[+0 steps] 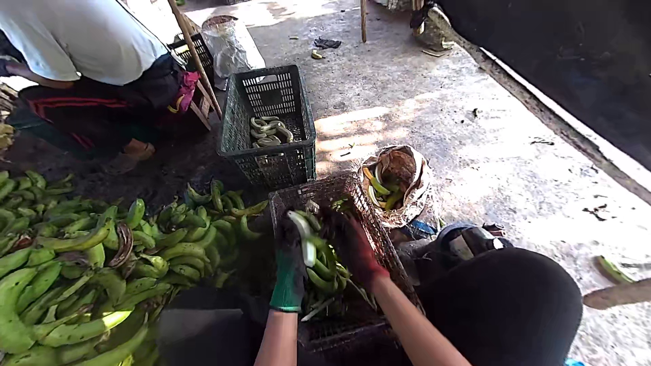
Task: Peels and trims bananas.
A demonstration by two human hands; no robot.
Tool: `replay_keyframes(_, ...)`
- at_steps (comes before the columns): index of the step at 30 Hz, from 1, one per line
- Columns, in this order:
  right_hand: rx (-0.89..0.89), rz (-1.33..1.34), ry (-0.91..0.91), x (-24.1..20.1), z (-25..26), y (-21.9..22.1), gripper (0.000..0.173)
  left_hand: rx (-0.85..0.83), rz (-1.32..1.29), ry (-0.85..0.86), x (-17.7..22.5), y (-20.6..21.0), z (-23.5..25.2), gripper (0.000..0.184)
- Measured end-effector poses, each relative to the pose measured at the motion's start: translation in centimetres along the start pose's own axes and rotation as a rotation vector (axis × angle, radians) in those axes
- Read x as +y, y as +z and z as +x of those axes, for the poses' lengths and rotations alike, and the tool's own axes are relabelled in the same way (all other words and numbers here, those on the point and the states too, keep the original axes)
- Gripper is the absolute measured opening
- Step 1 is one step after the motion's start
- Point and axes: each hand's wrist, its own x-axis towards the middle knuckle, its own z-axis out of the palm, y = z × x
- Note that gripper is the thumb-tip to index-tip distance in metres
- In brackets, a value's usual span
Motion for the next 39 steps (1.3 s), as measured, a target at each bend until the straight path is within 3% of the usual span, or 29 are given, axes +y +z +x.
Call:
replay_keyframes(2, -0.013, 0.009, 0.000, 0.3, -4.0, 2.5, 0.048, 0.168, -0.101, 0.069, -0.1, 0.1, 1.2, 0.047)
replay_keyframes(4, 0.085, 0.053, -0.044, 1.2, -5.6, 4.3, 0.047, 0.313, -0.194, 0.124, -0.6, 0.9, 1.5, 0.050)
replay_keyframes(6, 0.150, 0.027, -0.102, 1.3, -4.0, 3.9, 0.043, 0.299, -0.165, 0.098, -1.0, 1.4, 0.8, 0.050)
replay_keyframes(10, -0.168, -0.117, -0.092, 0.1, 1.7, -1.3, 0.043, -0.008, 0.249, -0.047, 0.5, 0.8, -0.1, 0.033)
replay_keyframes(12, -0.283, -0.076, -0.081, 1.4, 3.5, -1.9, 0.038, -0.223, 0.391, -0.107, 1.1, 0.0, -0.4, 0.037)
replay_keyframes(16, -0.372, 0.013, -0.004, 4.7, 4.3, -0.8, 0.039, -0.492, 0.309, -0.158, 0.9, -2.3, -1.0, 0.029)
replay_keyframes(18, -0.268, 0.063, 0.046, 4.2, 3.1, -1.0, 0.038, -0.346, 0.120, -0.187, 0.5, -2.3, -0.9, 0.031)
replay_keyframes(21, -0.084, -0.033, -0.026, 2.5, -1.0, 0.6, 0.037, 0.017, -0.291, -0.305, -0.2, -1.4, 0.5, 0.032)
replay_keyframes(24, 0.116, -0.082, -0.211, 1.5, -4.1, 1.9, 0.040, 0.023, -0.634, -0.439, -0.9, -0.8, 2.0, 0.039)
replay_keyframes(26, 0.109, -0.130, -0.224, 1.2, -3.5, 1.1, 0.040, -0.152, -0.601, -0.532, -1.1, -0.9, 1.2, 0.043)
replay_keyframes(28, 0.040, -0.196, -0.187, 0.7, -2.8, 0.1, 0.042, -0.228, -0.532, -0.517, -0.8, -0.9, 0.4, 0.038)
replay_keyframes(31, 0.082, -0.241, -0.213, -0.1, -2.7, 0.3, 0.045, -0.096, -0.402, -0.411, -0.1, -0.1, 0.8, 0.036)
replay_keyframes(34, -0.222, -0.270, 0.046, -2.3, -0.9, -0.9, 0.044, -0.029, -0.055, -0.276, -0.7, -0.2, 0.2, 0.033)
replay_keyframes(36, -0.335, -0.254, 0.158, -2.6, 0.4, -0.9, 0.044, -0.054, 0.002, -0.276, -0.5, -0.7, 0.0, 0.034)
replay_keyframes(39, -0.299, -0.162, 0.234, -0.8, 1.4, -0.6, 0.039, -0.172, -0.052, -0.345, 0.7, -0.8, -0.4, 0.034)
